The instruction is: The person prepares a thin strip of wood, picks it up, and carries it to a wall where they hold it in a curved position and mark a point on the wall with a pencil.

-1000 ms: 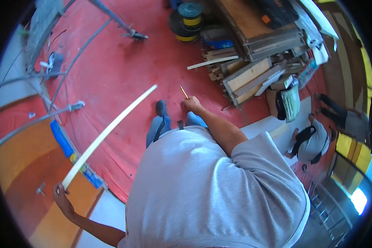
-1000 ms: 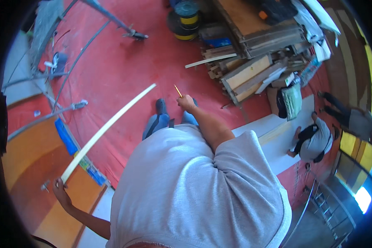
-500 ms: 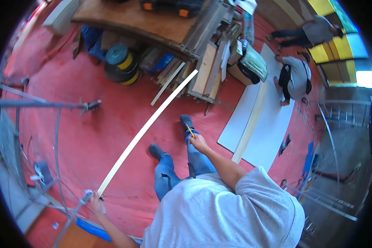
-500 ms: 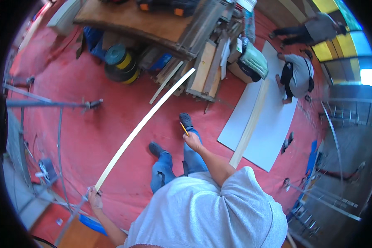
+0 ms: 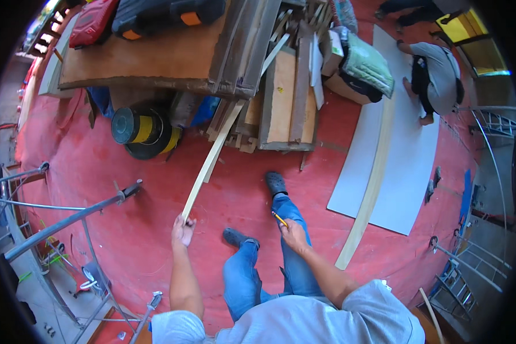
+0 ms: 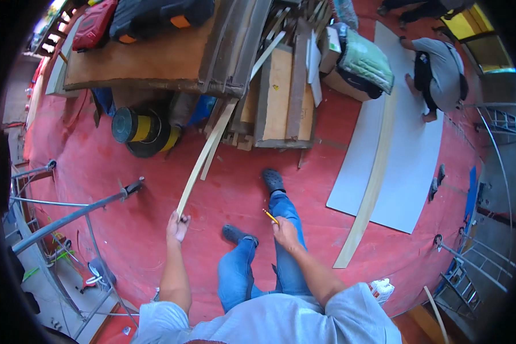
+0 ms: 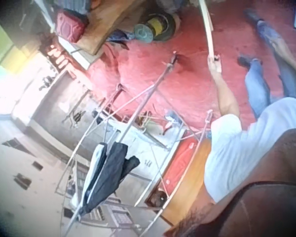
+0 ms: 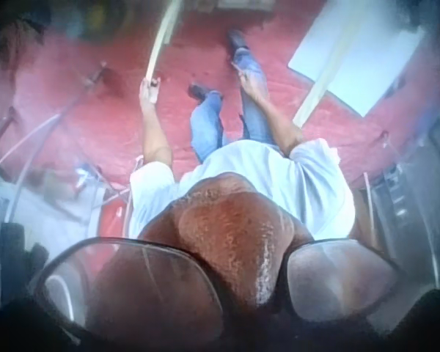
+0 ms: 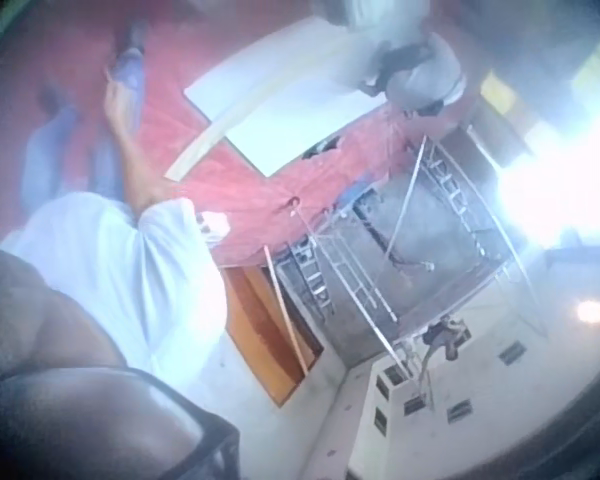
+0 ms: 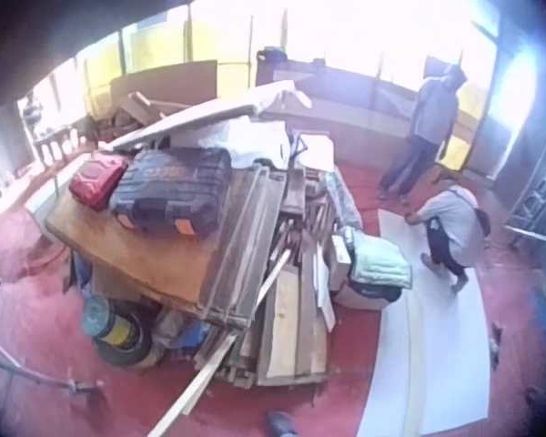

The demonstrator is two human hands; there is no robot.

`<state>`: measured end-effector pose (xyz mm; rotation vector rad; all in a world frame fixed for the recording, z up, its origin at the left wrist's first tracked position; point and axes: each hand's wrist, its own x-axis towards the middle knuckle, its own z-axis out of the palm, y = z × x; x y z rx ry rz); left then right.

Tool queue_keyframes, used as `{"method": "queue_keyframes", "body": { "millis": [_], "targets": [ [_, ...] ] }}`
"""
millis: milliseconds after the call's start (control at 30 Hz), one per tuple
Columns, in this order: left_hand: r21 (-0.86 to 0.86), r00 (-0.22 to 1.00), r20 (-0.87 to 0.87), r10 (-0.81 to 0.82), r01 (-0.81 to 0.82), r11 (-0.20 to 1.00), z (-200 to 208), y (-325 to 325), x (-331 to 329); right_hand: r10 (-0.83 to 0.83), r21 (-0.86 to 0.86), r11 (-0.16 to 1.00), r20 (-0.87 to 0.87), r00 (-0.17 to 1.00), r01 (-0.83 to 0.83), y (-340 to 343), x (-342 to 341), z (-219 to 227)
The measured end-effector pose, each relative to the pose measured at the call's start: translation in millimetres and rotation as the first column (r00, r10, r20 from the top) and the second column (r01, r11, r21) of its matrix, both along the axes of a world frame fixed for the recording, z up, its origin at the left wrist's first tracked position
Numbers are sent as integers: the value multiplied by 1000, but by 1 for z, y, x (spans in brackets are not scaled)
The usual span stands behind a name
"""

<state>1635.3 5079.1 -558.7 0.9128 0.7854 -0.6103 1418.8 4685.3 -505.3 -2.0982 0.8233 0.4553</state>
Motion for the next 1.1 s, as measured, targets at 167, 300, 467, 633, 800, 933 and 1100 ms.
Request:
{"method": "queue_keyframes", "body": {
  "millis": [167,300,467,633,800,933,1100],
  "targets": [
    [-69,1000,21,-13,14,998,-94,-55,65,123,-161,978,-53,991,-130,-5,13,-6],
    [-56,997,-49,53,-56,997,-155,-97,134,163,-131,976,-96,982,-175,-5,19,-2],
    [-143,960,-280,22,-65,988,-208,-132,147,148,-115,980,-121,982,-162,-1,17,-13],
    [-179,961,-269,-65,16,984,-223,-167,91,158,-130,975,-149,976,-178,-3,19,-19],
    [-41,955,-282,88,-104,994,-216,-151,76,164,-124,975,-142,976,-182,-2,31,-15],
    [-31,967,-231,108,-118,992,-208,-149,98,149,-133,977,-157,976,-170,-6,39,-11],
    [-70,968,-195,160,-177,982,-236,-128,154,169,-131,974,-121,978,-185,-5,35,-14]
  ]
}}
